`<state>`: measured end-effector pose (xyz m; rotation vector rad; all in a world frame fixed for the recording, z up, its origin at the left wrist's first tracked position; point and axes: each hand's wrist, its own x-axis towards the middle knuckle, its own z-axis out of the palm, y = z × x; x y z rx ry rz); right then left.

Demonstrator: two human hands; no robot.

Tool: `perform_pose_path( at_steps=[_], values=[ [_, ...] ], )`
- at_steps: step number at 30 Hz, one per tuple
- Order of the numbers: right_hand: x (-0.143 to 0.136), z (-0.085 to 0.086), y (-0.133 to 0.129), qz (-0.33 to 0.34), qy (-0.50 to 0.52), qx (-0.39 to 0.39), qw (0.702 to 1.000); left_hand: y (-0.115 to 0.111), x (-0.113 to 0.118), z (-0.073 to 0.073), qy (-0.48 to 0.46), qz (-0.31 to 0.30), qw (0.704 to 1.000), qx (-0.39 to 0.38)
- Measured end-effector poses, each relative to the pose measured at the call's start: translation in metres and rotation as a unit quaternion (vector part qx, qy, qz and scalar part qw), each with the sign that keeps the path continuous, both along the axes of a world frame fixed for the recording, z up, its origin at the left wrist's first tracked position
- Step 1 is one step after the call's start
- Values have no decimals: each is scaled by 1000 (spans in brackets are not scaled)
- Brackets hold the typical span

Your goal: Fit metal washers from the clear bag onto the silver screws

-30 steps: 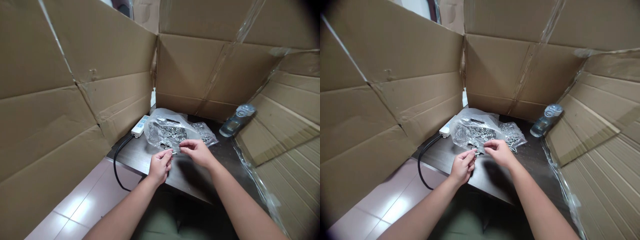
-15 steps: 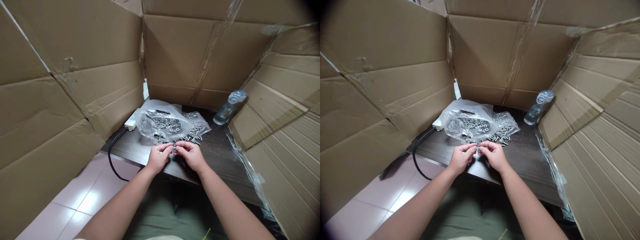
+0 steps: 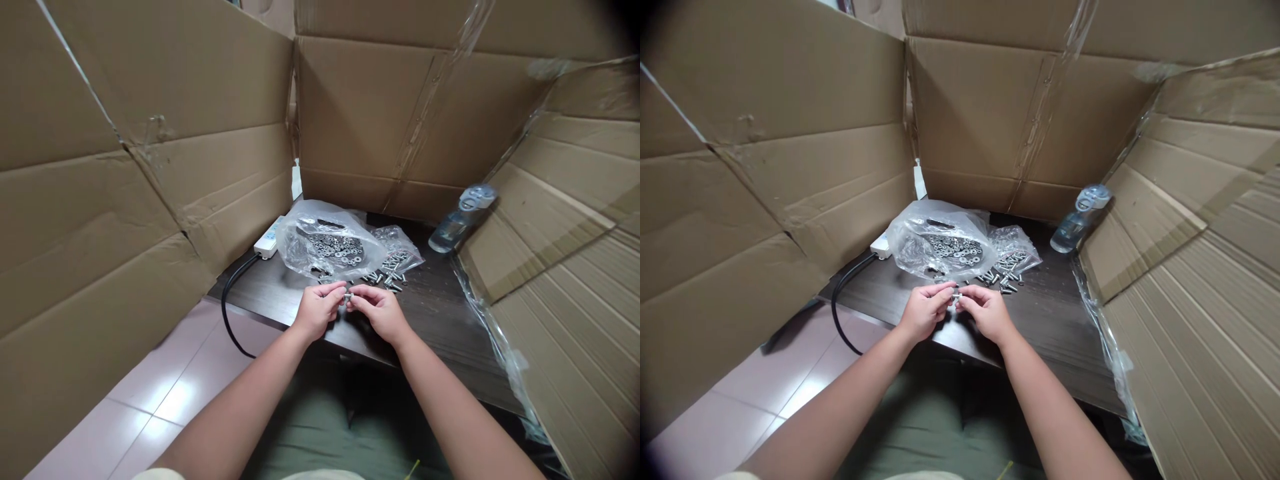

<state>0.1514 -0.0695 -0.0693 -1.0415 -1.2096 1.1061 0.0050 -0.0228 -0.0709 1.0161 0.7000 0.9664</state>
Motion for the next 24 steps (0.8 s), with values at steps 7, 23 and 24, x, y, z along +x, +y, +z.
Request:
perform_pose_path(
  at_steps=[7, 23, 24],
  values=[
    [0, -6, 0, 31, -6, -27, 999, -6, 0, 2, 85, 50, 990, 100],
    [-9, -3, -2, 35, -105, -32, 993, -4, -3, 4, 113, 53, 986, 110],
    [-9, -3, -1, 33, -110, -40, 993, -6, -3, 6, 121, 57, 983, 125]
  ],
)
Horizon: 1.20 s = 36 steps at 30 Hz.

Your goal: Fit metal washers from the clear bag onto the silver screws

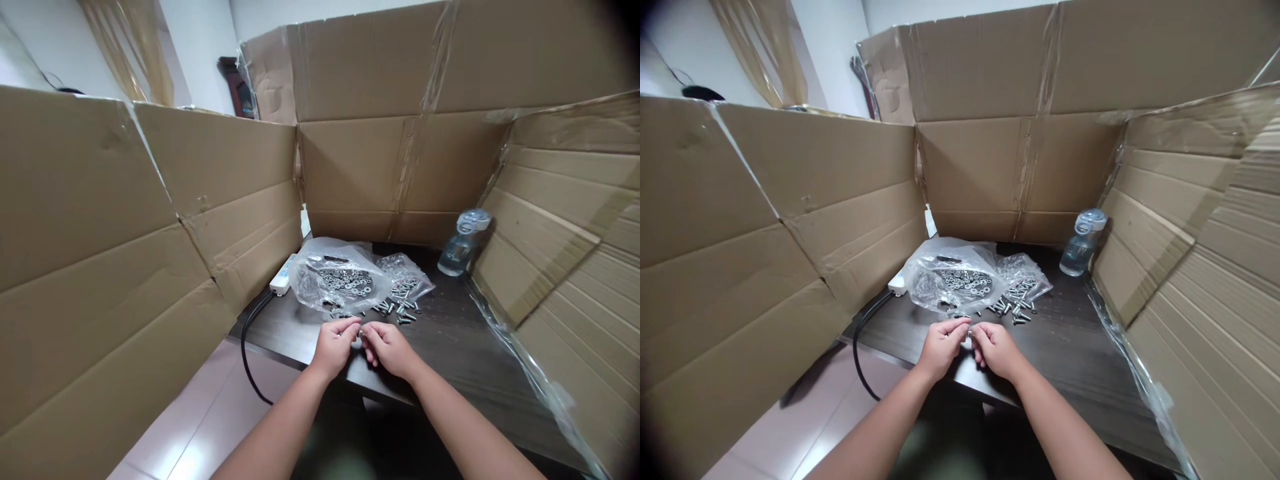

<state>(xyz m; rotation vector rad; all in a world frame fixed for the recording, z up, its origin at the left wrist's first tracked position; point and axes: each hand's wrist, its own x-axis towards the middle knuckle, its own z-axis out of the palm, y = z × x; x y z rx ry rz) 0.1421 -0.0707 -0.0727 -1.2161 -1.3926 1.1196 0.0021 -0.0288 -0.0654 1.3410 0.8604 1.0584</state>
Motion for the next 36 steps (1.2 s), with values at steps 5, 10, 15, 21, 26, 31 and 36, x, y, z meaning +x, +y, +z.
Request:
perform_pose_path(
  at_steps=[5, 10, 15, 21, 26, 31, 36],
  values=[
    [-3, -2, 7, -45, 19, -45, 998, -6, 2, 6, 16, -6, 999, 33],
    [-1, 3, 5, -49, 156, -46, 985, -6, 7, 6, 14, -35, 999, 17],
    [4, 3, 3, -24, 220, -15, 975, -3, 13, 6, 1, -32, 999, -3],
    [4, 4, 8, -65, 250, -21, 966, -2, 21, 6, 2, 8, 1000, -10],
    [4, 6, 11, -102, 257, -12, 961, 2, 18, 4, 21, 7, 1000, -16],
    [4, 6, 9, -107, 233, -5, 966, 5, 14, 6, 22, -5, 999, -36],
    [3, 2, 11, -102, 144, -29, 984, 4, 12, 6, 0, -19, 999, -50]
  ],
)
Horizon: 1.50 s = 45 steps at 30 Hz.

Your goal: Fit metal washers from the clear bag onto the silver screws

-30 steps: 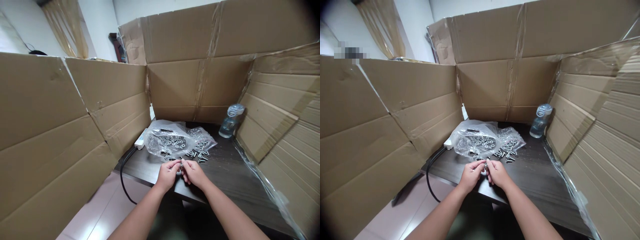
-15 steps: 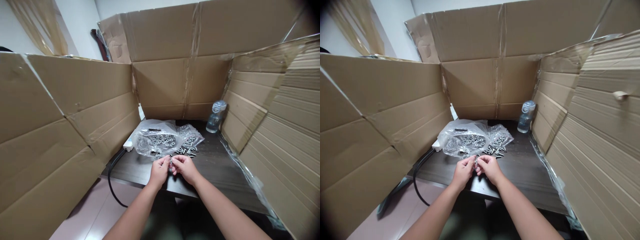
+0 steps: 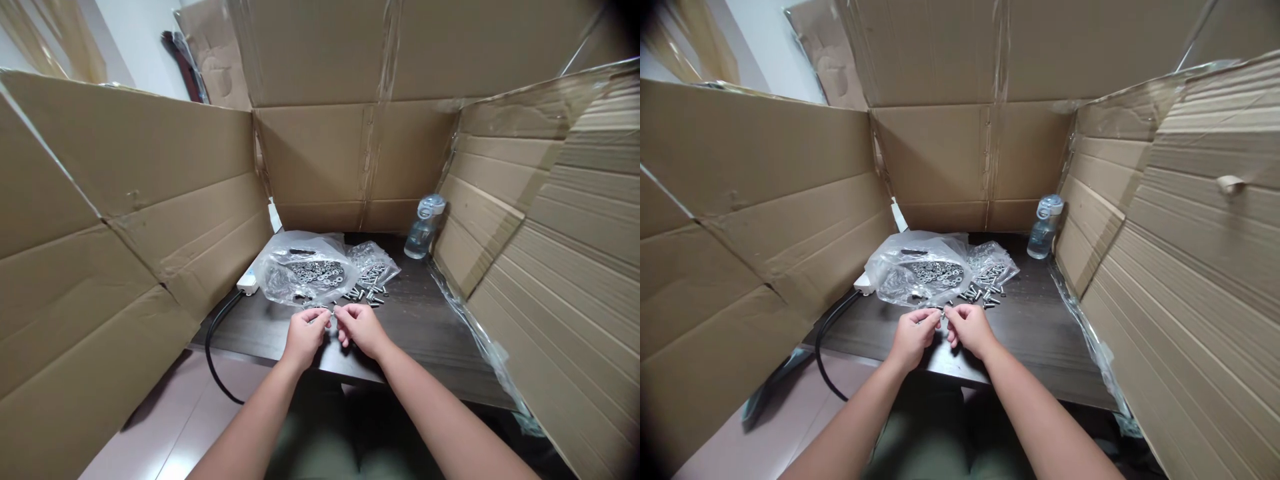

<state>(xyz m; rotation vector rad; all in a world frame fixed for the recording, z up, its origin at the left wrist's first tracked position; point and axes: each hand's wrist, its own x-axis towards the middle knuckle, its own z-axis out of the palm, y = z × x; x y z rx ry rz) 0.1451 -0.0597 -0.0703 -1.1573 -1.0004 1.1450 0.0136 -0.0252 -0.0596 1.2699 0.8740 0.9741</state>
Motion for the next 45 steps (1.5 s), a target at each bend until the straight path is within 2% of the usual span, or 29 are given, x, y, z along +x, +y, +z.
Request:
perform_pose_path(
  at_steps=[2, 5, 10, 15, 19, 22, 27, 32, 35, 37, 41, 43, 45],
  values=[
    [0, -1, 2, -8, -17, -26, 999, -1, 0, -2, -5, 7, 1000, 4],
    [0, 0, 4, -35, 29, -55, 997, -2, -1, -4, -27, 11, 1000, -3],
    [7, 3, -4, 8, 124, -4, 992, 1, -3, -6, -95, -5, 995, -44],
    [8, 2, -8, 35, 66, 14, 997, 1, -5, -6, -92, -11, 995, -40],
    [3, 2, -6, 13, -22, -19, 999, -1, -5, -10, -58, -6, 998, -15],
    [2, 3, -6, -11, 14, -25, 1000, -1, -5, -11, -41, 2, 999, 1],
    [6, 5, -8, 25, 78, 19, 996, 3, -3, -9, -101, -1, 994, -45],
    [4, 2, -6, 16, 23, 5, 1000, 3, -4, -9, -99, -43, 993, -47],
    [0, 1, -3, -23, -5, -17, 1000, 2, -3, -11, -89, -28, 995, -41],
    [-1, 1, -4, -45, 26, -17, 998, 1, -3, -11, -95, -6, 995, -42],
    [2, 3, -8, -4, 102, 10, 995, 0, -2, -9, -100, -3, 994, -40],
    [4, 2, -9, 14, 97, 17, 995, 0, -2, -9, -95, -11, 995, -36],
    [3, 1, -7, 5, 60, 13, 998, 0, -2, -9, -86, -17, 996, -36]
  ],
)
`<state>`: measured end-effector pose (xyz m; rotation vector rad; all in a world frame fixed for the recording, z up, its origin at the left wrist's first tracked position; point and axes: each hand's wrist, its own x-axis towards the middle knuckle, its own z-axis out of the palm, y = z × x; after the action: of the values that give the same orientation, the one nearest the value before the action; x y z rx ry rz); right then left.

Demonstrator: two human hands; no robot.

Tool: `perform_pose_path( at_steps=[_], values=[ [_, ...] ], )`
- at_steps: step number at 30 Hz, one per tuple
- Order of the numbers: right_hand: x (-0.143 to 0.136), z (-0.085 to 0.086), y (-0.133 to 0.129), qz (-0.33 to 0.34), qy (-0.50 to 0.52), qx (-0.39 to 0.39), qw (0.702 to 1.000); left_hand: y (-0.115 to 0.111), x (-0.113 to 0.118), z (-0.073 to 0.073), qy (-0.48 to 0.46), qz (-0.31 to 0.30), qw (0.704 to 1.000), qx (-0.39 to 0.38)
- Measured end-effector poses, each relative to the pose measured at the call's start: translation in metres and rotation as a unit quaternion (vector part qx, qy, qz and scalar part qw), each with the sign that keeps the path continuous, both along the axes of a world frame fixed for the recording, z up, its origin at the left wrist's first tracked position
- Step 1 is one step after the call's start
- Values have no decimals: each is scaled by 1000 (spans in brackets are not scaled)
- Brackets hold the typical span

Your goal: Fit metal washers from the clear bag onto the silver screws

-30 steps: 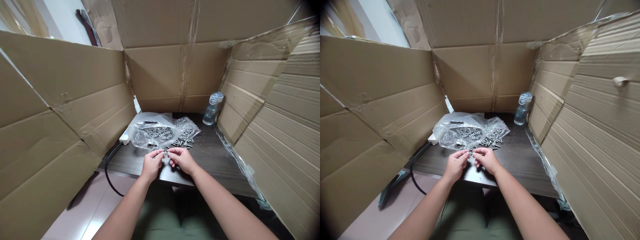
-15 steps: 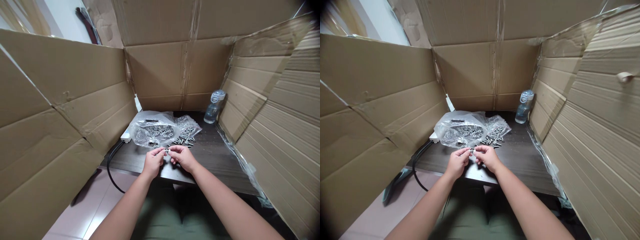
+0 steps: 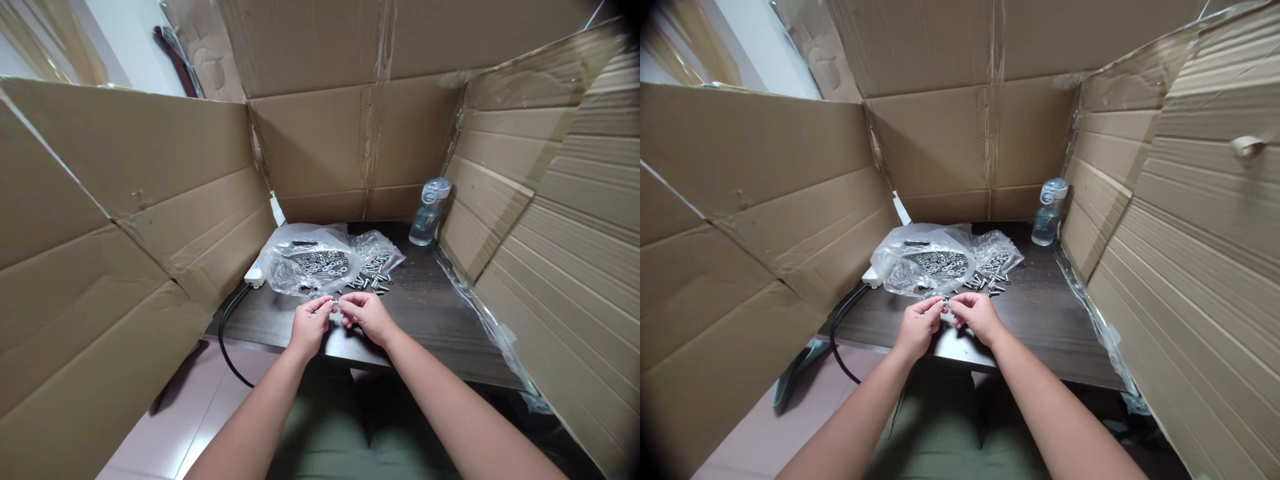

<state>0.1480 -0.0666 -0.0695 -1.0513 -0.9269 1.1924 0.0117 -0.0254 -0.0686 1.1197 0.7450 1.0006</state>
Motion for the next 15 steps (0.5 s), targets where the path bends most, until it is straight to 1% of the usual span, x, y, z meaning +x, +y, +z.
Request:
perform_pose_path(
  at_steps=[3, 5, 8, 11, 13, 15],
  values=[
    [-3, -1, 4, -38, -43, -29, 998, 0, 0, 0, 13, 0, 1000, 1],
    [-4, -1, 4, -50, -21, -41, 998, 0, 0, 0, 8, 8, 1000, -4],
    [-2, 0, -1, -19, 26, -7, 999, -1, 0, 2, -7, 18, 1000, -13],
    [-1, 0, -4, 14, 4, 26, 1000, -2, 0, 3, -4, 15, 1000, -9],
    [-1, -2, -3, 7, -41, 12, 999, -1, 0, 2, 2, 6, 1000, -3],
    [-3, -3, 0, -15, -67, -17, 997, -1, 0, 1, 7, 2, 1000, 2]
  ],
)
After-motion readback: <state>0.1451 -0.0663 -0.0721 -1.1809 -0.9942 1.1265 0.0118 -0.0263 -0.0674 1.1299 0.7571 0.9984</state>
